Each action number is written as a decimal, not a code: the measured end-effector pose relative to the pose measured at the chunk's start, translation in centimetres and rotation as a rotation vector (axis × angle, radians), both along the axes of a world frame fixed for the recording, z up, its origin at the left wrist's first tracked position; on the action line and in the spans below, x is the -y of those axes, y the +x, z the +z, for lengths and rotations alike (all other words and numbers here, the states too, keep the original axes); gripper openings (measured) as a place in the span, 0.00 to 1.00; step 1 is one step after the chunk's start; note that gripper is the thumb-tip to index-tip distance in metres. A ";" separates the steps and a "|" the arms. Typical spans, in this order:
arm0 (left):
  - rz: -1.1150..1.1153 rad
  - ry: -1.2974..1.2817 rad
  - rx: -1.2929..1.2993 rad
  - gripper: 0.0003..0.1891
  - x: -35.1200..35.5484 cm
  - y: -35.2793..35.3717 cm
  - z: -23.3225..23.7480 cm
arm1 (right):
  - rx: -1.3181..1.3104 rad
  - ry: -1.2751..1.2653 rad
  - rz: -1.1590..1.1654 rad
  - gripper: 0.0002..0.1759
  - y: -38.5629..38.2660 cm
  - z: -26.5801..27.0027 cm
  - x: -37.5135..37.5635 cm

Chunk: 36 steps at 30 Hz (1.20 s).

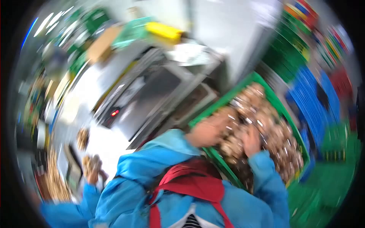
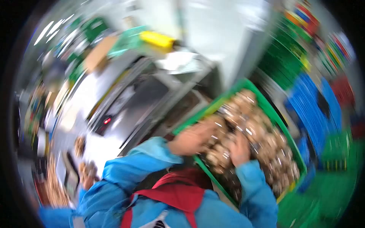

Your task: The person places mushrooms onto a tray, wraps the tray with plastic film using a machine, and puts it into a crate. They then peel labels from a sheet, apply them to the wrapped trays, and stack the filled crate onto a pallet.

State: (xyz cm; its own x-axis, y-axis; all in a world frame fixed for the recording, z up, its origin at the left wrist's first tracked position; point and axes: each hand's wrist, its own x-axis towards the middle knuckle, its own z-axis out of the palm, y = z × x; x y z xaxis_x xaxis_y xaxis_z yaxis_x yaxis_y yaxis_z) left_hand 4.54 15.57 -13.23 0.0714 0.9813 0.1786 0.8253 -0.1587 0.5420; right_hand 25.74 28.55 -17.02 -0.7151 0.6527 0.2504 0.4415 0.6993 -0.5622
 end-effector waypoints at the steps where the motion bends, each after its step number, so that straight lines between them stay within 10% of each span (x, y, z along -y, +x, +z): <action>1: -0.004 0.110 -0.016 0.34 0.4 0.2 0.6 | 0.173 -0.134 0.067 0.22 -1.3 2.5 0.6; 3: -0.021 0.102 0.081 0.26 2.5 -0.2 2.7 | -0.074 -0.560 0.021 0.23 -2.9 3.6 1.3; 4: 0.002 0.234 0.144 0.24 3.9 -0.4 3.0 | -0.015 0.116 0.042 0.25 -0.8 -0.5 -0.4; 6: 0.093 0.373 0.167 0.22 8.6 -2.6 4.0 | -0.007 0.006 0.142 0.24 -1.9 3.3 -0.8; 9: 0.582 0.496 0.330 0.16 18.7 -6.8 5.6 | 0.019 0.106 0.210 0.18 -5.1 7.4 -1.6; 12: 1.334 0.607 0.822 0.13 30.2 -11.8 2.0 | -0.079 -0.330 0.366 0.16 -13.4 9.6 1.5; 18: 1.982 1.126 0.361 0.14 55.2 -16.7 0.1 | 0.437 -1.070 1.020 0.16 -31.2 12.1 29.0; 19: 1.912 1.314 0.789 0.14 59.6 -16.0 -0.1 | 0.525 -1.069 1.169 0.17 -33.6 10.2 33.1; 21: 2.212 1.047 0.284 0.18 67.9 -14.9 -5.6 | 0.676 -1.238 1.223 0.23 -38.2 4.6 40.7; 23: 2.392 0.770 0.475 0.23 72.5 -14.1 -8.5 | 0.740 -1.320 1.207 0.32 -42.3 0.0 47.6; 29: 2.149 0.780 1.479 0.32 72.6 -16.4 -10.8 | 0.721 -1.038 1.286 0.47 -49.1 -8.2 60.4; 36: 2.040 0.965 1.431 0.24 68.8 -17.5 -6.4 | 0.505 -0.903 1.415 0.46 -50.3 -7.1 58.5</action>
State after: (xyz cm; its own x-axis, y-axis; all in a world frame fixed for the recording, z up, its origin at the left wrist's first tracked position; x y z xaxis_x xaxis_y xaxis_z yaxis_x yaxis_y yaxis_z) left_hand -12.98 -53.19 -19.58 -0.6940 -0.5117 -0.5065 -0.2684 -0.4688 0.8415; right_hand -24.56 -29.99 -24.10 -0.6921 -0.6893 -0.2143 0.0612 0.2399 -0.9689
